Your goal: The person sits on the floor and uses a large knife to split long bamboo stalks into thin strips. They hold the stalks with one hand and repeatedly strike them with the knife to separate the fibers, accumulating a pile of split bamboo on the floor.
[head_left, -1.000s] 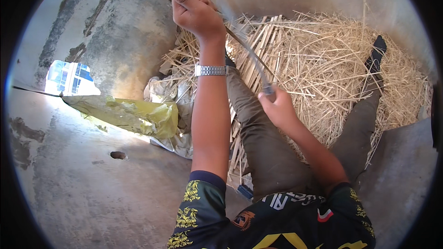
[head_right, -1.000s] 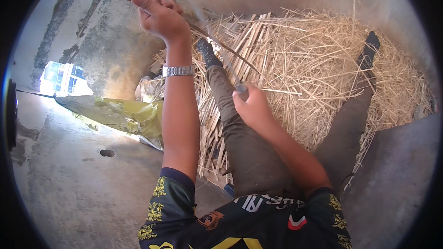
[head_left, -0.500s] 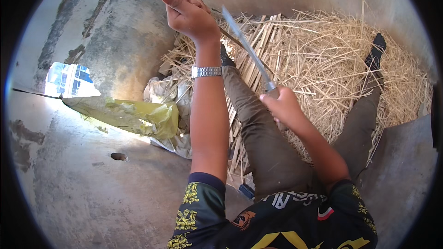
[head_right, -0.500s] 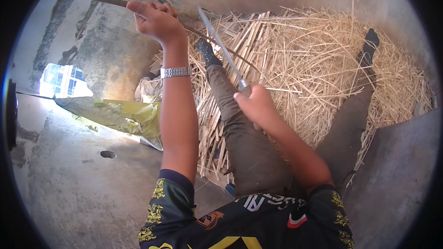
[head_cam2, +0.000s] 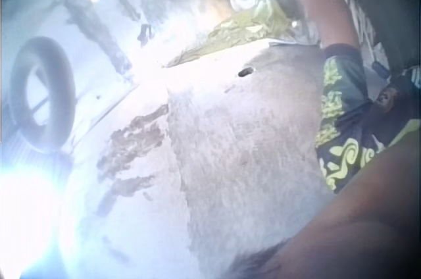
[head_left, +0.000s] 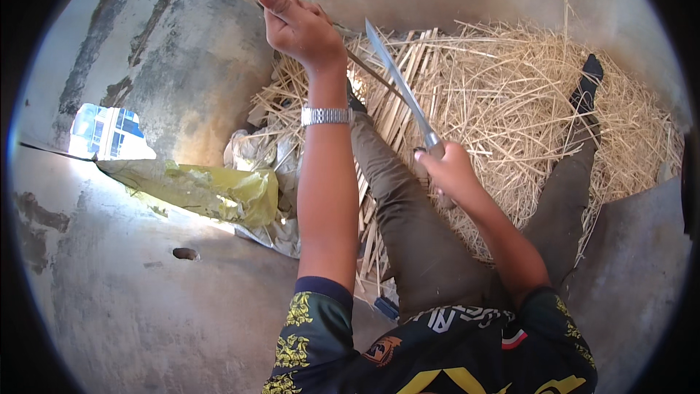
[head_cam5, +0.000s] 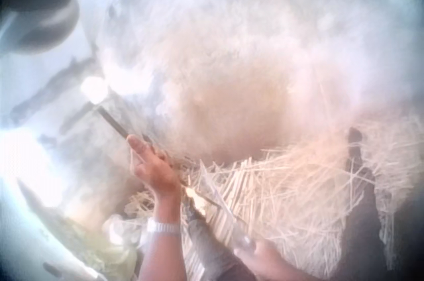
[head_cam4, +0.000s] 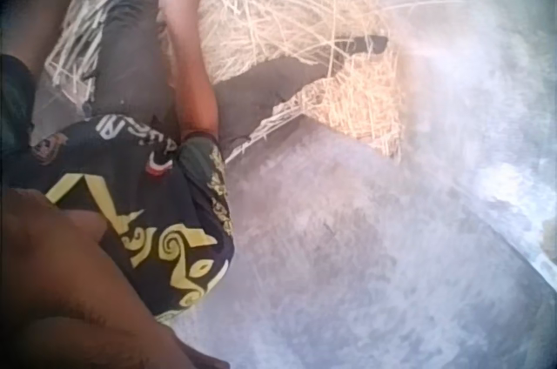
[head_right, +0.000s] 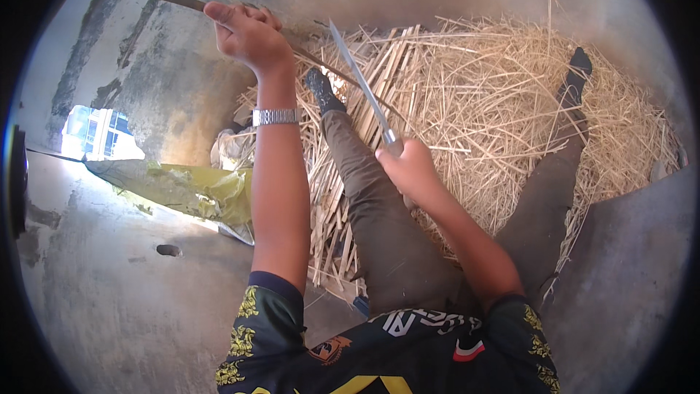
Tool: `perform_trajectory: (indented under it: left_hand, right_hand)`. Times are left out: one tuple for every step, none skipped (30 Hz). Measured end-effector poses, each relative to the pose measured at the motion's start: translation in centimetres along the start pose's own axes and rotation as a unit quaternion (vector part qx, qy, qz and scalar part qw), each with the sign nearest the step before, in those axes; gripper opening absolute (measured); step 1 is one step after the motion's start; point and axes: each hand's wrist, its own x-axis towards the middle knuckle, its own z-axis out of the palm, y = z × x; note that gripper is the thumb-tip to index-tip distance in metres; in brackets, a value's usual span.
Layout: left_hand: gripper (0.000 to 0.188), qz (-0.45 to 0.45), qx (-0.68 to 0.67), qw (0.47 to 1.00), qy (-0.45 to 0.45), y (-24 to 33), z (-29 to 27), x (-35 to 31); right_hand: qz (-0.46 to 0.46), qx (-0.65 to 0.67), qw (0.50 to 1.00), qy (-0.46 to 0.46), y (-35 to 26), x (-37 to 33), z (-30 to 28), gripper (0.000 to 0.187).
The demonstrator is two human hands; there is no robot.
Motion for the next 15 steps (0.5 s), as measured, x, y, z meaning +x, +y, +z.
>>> perform_trajectory:
  left_hand:
    - [0.062,-0.001,0.005,1.0,-0.006,0.0,-0.1,0.2]
    - [0.062,-0.002,0.011,1.0,-0.011,0.0,-0.2,0.2]
    - [0.062,-0.015,0.007,1.0,-0.017,0.0,-0.4,0.2]
    - [0.062,-0.026,-0.001,0.999,-0.024,0.1,-0.4,0.2]
    - [0.062,-0.037,-0.009,0.999,-0.032,0.2,-0.3,0.2]
    - [0.06,-0.03,-0.006,0.999,-0.029,0.1,0.1,0.1]
    - [0.059,-0.021,0.0,0.999,-0.025,0.0,0.4,-0.1]
    - [0.058,-0.012,0.005,1.0,-0.021,0.0,0.6,-0.2]
    - [0.058,-0.015,-0.001,1.0,-0.015,0.2,0.2,-0.1]
    - [0.058,-0.019,-0.008,1.0,-0.01,0.3,-0.5,0.0]
    - [0.058,-0.023,-0.014,1.0,-0.003,0.4,-1.0,0.2]
    - [0.059,-0.03,-0.01,0.999,-0.003,0.3,-1.2,0.4]
    - [0.06,-0.037,-0.003,0.999,-0.002,0.5,-1.7,0.5]
    - [0.061,-0.045,0.005,0.999,0.0,0.6,-2.1,0.5]
    - [0.06,-0.04,0.014,0.999,0.009,0.6,-2.4,0.5]
  right_hand:
    - [-0.05,0.014,0.998,0.021,-0.1,0.0,0.0,0.023]
    - [-0.101,0.029,0.994,0.041,-0.1,0.0,0.1,0.023]
    - [-0.122,0.068,0.99,0.036,0.3,-0.1,0.6,0.023]
    - [-0.145,0.108,0.983,0.034,0.7,-0.1,1.2,0.023]
    - [-0.169,0.148,0.974,0.032,0.9,-0.2,1.5,0.023]
    - [-0.096,0.147,0.985,-0.006,0.8,-0.1,1.5,0.023]
    - [-0.022,0.145,0.988,-0.048,0.5,-0.2,1.4,0.022]
    - [0.052,0.142,0.985,-0.088,0.1,-0.3,1.3,0.021]
    - [0.031,0.093,0.993,-0.062,-0.4,-0.8,0.9,0.02]
    - [0.01,0.044,0.998,-0.035,-1.1,-1.2,0.3,0.02]
    - [-0.011,-0.005,1.0,-0.008,-1.4,-1.5,-0.1,0.019]
    - [-0.044,0.018,0.999,0.003,-1.2,-1.3,-0.5,0.019]
    - [-0.074,0.015,0.997,0.019,-1.3,-1.3,-0.4,0.019]
    - [-0.103,0.013,0.994,0.034,-1.5,-1.5,-0.3,0.02]
    - [-0.132,0.012,0.99,0.049,-1.6,-1.6,-0.1,0.021]
